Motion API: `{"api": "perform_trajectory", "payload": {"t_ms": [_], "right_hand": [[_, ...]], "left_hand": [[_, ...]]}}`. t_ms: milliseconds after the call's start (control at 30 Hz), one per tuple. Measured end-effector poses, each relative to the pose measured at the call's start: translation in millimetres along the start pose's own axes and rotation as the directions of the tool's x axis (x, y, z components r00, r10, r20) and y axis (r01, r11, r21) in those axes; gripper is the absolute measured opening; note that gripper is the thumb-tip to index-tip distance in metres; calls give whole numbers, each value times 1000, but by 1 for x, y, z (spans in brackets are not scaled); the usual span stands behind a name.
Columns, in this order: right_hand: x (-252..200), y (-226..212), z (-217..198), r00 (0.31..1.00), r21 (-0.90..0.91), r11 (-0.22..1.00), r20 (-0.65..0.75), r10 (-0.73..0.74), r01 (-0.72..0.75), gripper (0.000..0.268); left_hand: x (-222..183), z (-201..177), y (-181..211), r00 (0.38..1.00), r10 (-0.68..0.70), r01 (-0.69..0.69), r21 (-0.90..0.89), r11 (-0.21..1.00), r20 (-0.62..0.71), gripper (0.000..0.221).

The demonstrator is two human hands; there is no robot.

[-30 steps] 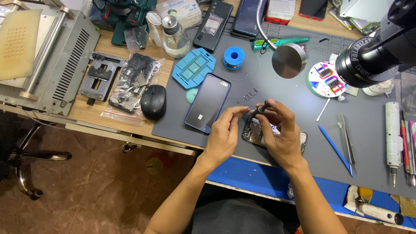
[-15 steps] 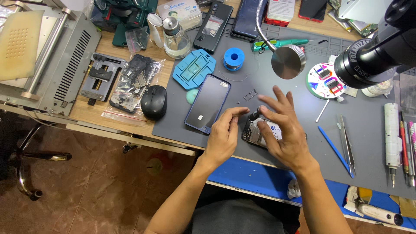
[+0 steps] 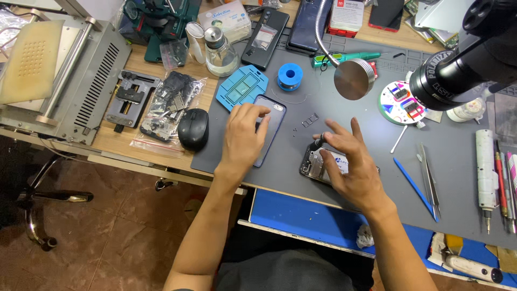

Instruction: The person uses tweezers to adjust a small component on a disassembled smartphone, then uses a pen-like tool to repeatedly touch and clean the battery connector area. The phone remains open on the workbench throughout the clip.

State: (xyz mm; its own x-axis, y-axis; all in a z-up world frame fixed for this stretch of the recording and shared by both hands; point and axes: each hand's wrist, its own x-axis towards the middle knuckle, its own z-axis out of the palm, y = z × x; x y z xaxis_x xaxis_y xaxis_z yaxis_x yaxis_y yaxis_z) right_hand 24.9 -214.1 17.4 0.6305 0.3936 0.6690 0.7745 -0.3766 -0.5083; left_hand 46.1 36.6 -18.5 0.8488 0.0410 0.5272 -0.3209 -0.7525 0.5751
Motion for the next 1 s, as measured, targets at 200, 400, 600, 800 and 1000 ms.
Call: {"api": "perform_trajectory", "payload": {"t_ms": [200, 400, 600, 800, 1000], "right_hand": [[-2, 1, 10, 999, -52, 999, -35, -6, 4, 43], [-4, 1, 3, 995, 49, 998, -95, 38, -34, 43], [-22, 14, -18, 969, -16, 993, -224, 107, -114, 48], [-32, 29, -28, 963, -158, 954, -136, 233, -253, 49], [-26, 17, -27, 917, 194, 947, -262, 301, -255, 63]], "left_hand": [[-9, 26, 18, 984, 123, -124, 1, 992, 126, 11], [-23, 52, 26, 987, 95, -118, 182, 976, 130, 11], [-24, 66, 22, 986, 117, -143, 250, 958, 115, 13], [-19, 66, 30, 988, 152, -152, 61, 987, 7, 14], [-31, 30, 76, 961, -244, 265, -683, 681, 129, 13]]}}
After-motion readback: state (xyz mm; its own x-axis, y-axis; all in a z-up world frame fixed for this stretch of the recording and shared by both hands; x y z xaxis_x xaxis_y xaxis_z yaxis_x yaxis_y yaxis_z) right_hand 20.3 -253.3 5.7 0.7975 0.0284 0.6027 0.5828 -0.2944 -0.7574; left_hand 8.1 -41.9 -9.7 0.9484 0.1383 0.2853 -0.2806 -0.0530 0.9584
